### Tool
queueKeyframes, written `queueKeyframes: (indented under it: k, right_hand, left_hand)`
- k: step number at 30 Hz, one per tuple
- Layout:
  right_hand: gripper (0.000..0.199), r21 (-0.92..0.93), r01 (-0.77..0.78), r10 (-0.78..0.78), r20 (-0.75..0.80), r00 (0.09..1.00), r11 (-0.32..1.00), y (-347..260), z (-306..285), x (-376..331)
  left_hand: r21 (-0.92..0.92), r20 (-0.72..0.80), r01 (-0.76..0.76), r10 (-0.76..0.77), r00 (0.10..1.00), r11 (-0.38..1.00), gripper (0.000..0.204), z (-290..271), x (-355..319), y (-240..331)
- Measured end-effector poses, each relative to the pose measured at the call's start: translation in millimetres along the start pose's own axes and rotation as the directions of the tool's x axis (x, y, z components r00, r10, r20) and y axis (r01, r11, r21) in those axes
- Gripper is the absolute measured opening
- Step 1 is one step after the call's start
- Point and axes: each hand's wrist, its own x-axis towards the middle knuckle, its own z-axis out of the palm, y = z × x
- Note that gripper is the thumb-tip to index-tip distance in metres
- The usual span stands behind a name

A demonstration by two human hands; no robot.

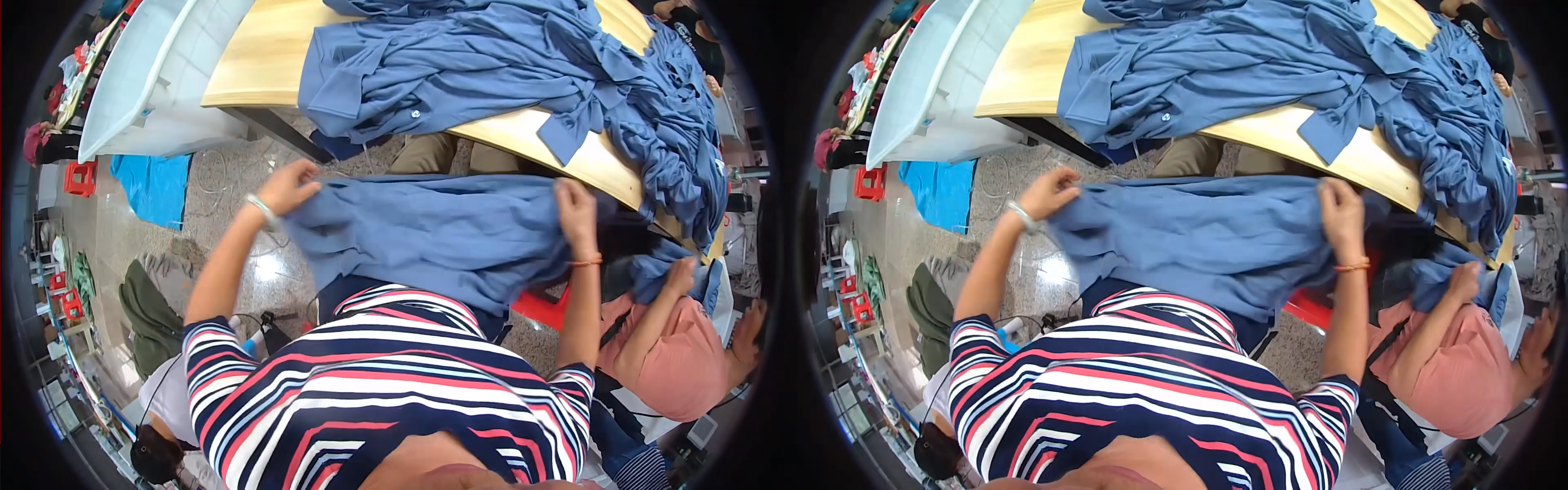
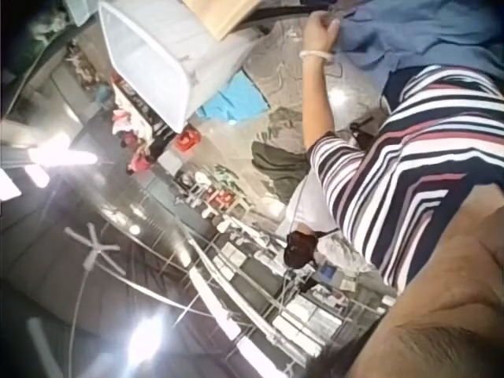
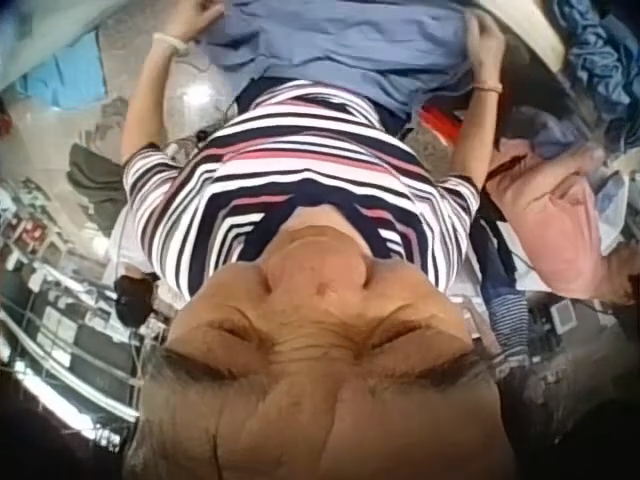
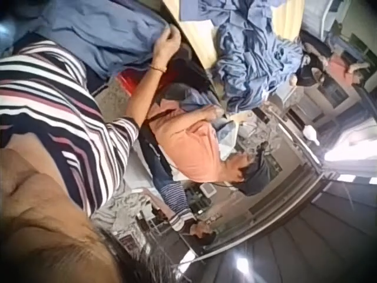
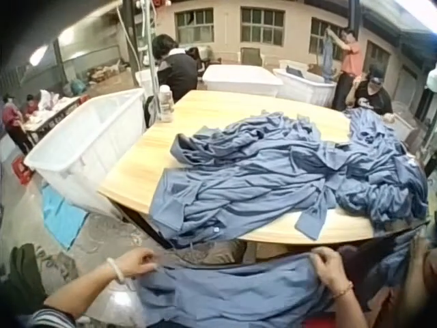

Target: Trim loose threads and small excess fabric pieces from blue garments using scissors.

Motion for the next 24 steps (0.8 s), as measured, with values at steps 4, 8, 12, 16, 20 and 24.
queueKeyframes:
  k: [4, 8, 12, 16, 20, 24]
  right_hand:
    - [0.040, 0.097, 0.032, -0.045, 0.140, 0.989, 0.995, -6, 65, -51]
    - [0.053, 0.196, 0.177, -0.240, 0.371, 0.897, 0.965, -42, 71, -86]
    - [0.046, -0.053, 0.269, -0.229, 0.381, 0.895, 0.962, -62, 75, -99]
    - [0.013, -0.071, 0.286, -0.248, 0.330, 0.911, 0.956, -53, 83, -91]
    - [0.009, 0.122, 0.081, -0.115, 0.299, 0.947, 0.989, -72, 86, -85]
    - [0.021, 0.138, 0.209, -0.240, 0.270, 0.932, 0.968, -110, 116, -70]
  left_hand:
    - [-0.170, -0.088, -0.101, 0.087, 0.992, 0.980, 0.044, 83, -18, -32]
    - [-0.172, -0.080, -0.268, 0.258, 0.963, 0.948, 0.039, 100, -43, -1]
    - [-0.064, -0.073, -0.219, 0.214, 0.974, 0.974, 0.015, 96, -33, -10]
    - [-0.305, -0.164, -0.169, 0.124, 0.979, 0.937, 0.015, 90, -13, -15]
    - [-0.126, -0.101, -0.314, 0.303, 0.948, 0.941, 0.032, 81, -6, 20]
    - [0.009, -0.166, -0.507, 0.501, 0.849, 0.862, 0.019, 105, 14, 26]
